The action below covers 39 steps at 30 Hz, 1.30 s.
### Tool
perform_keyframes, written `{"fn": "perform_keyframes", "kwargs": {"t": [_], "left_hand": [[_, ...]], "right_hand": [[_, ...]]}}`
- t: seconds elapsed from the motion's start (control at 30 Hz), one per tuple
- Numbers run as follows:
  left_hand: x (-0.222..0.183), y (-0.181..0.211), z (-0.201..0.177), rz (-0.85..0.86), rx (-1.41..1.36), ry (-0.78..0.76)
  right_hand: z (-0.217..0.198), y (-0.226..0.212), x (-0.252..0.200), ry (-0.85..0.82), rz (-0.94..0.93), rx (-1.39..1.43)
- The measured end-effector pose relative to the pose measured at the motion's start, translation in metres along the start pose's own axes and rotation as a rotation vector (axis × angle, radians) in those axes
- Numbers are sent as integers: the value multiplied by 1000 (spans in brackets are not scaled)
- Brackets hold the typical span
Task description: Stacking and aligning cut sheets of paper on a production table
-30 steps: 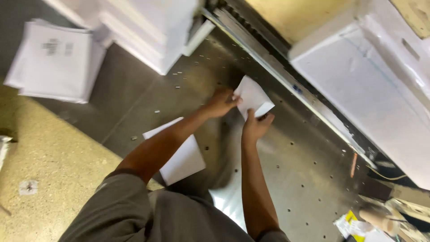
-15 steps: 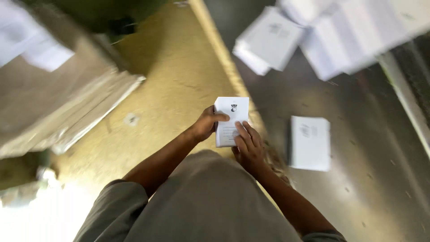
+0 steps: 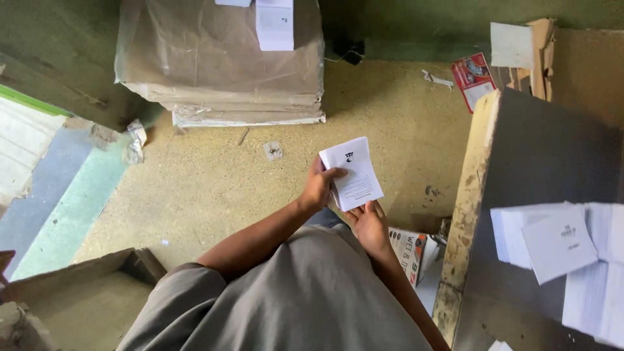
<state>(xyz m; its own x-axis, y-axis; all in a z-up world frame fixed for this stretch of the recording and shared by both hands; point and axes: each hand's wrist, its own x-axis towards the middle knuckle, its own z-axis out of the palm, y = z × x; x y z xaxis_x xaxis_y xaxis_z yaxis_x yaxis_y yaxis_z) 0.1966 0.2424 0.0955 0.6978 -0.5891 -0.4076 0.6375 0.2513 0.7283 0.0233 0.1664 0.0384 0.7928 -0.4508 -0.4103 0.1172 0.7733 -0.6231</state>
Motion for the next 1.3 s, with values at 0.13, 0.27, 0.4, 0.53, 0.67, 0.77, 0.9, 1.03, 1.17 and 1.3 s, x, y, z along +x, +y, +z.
{"fn": "perform_keyframes", "kwargs": {"t": [0.13, 0.27, 0.4, 0.53, 0.67, 0.77, 0.9, 1.03, 1.17, 1.3], "left_hand": [[58, 24, -32, 59, -31, 60], [113, 53, -40, 134, -117, 280], [193, 69, -91, 132, -53, 324], [245, 130, -135, -19, 110, 368], [309, 149, -187, -188, 315, 288], [375, 156, -215, -231, 334, 226], [488, 140, -258, -188, 558, 183], [558, 136, -272, -148, 521, 177], [602, 136, -279, -188, 601, 211], [623, 124, -281, -242, 549, 257]], "right_hand": [[18, -11, 85, 54, 80, -112], [76, -11, 163, 49, 213, -80], [129, -17, 245, 102, 256, -197], [161, -38, 326, 104, 227, -464], [144, -32, 416, -6, 316, -646], [170, -29, 476, 49, 318, -653], [179, -12, 580, 129, 353, -655], [167, 10, 660, 218, 377, -750], [177, 20, 712, 283, 343, -839], [131, 49, 739, 365, 289, -828]]}}
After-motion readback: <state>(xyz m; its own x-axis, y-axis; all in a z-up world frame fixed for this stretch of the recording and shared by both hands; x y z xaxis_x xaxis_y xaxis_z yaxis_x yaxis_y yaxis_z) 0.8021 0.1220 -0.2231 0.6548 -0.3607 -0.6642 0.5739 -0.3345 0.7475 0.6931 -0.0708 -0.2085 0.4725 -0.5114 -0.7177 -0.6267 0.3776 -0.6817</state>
